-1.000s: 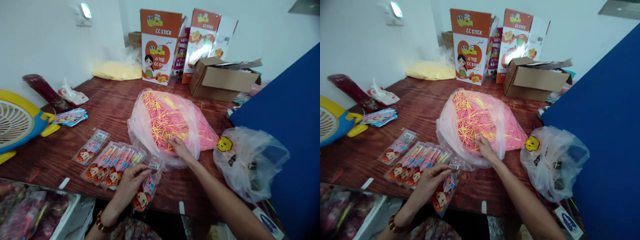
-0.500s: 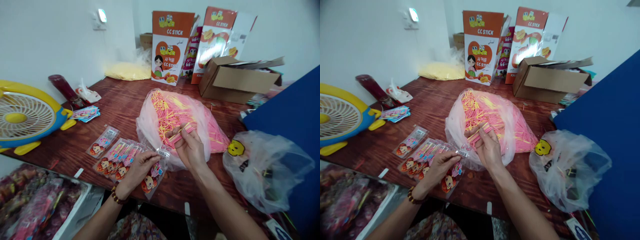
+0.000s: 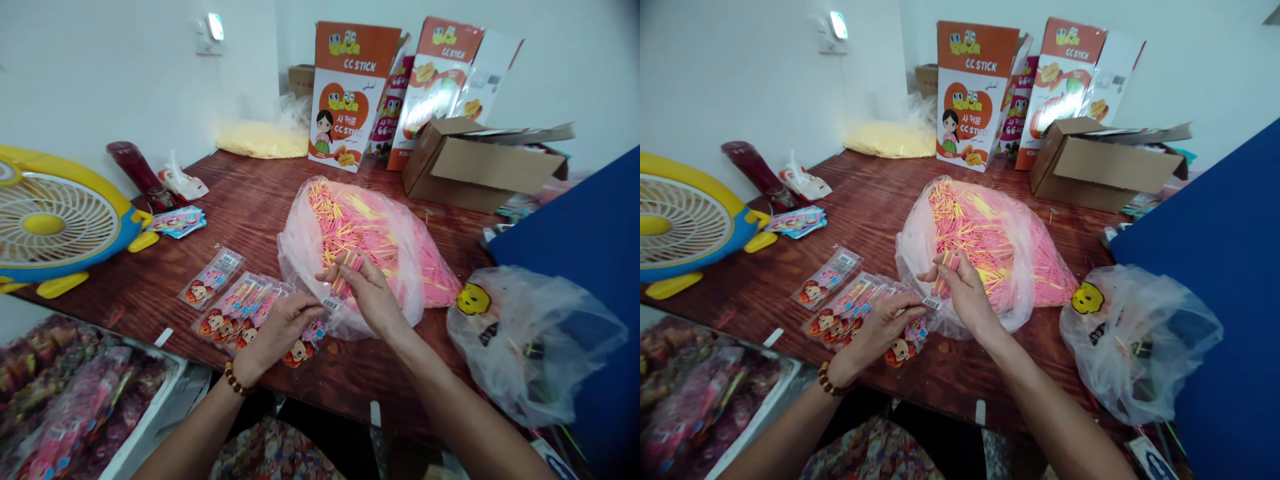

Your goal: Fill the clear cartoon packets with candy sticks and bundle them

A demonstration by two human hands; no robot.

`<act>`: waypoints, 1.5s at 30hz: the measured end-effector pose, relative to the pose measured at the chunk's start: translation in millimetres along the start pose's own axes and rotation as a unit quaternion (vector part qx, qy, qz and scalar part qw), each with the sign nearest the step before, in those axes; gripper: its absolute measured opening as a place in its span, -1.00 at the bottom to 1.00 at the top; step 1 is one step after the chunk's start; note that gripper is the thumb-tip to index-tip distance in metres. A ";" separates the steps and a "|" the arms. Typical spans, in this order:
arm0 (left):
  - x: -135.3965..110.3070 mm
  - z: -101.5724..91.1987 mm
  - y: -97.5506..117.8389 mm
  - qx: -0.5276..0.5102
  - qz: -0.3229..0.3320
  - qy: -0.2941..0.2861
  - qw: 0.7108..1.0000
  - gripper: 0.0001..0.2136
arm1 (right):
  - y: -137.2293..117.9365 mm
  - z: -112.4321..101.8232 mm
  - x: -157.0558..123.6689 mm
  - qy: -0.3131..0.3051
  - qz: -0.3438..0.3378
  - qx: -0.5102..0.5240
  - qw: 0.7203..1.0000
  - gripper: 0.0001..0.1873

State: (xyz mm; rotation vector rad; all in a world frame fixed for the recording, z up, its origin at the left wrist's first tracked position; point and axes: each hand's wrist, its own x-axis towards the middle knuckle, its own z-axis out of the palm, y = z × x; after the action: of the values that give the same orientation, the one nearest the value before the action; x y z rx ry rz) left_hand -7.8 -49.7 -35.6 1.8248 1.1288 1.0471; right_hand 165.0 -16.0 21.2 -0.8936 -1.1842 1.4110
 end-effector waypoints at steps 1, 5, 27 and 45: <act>0.5 -0.7 1.2 0.001 -0.006 -0.002 1.000 -0.84 | -1.2 1.1 0.6 -0.008 -0.002 -0.008 1.000 -0.88; 1.6 -2.0 6.5 -0.034 -0.048 0.005 0.998 -0.81 | -0.1 6.8 1.3 -0.011 -0.010 0.029 0.999 -0.88; 8.1 6.5 12.2 -0.135 0.003 0.036 0.990 -0.87 | 18.2 -14.9 5.7 0.066 0.040 0.234 0.969 -0.79; 3.8 69.6 24.3 0.083 0.141 0.133 0.978 -0.75 | 32.1 -34.3 -9.3 0.131 -0.008 0.280 0.951 -0.77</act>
State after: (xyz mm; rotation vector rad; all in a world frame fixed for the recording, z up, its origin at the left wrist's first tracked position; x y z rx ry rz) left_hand 64.1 -65.9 -40.8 2.0657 1.1602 1.4334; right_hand 191.5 -17.6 -18.6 -0.6366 -0.5404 1.4540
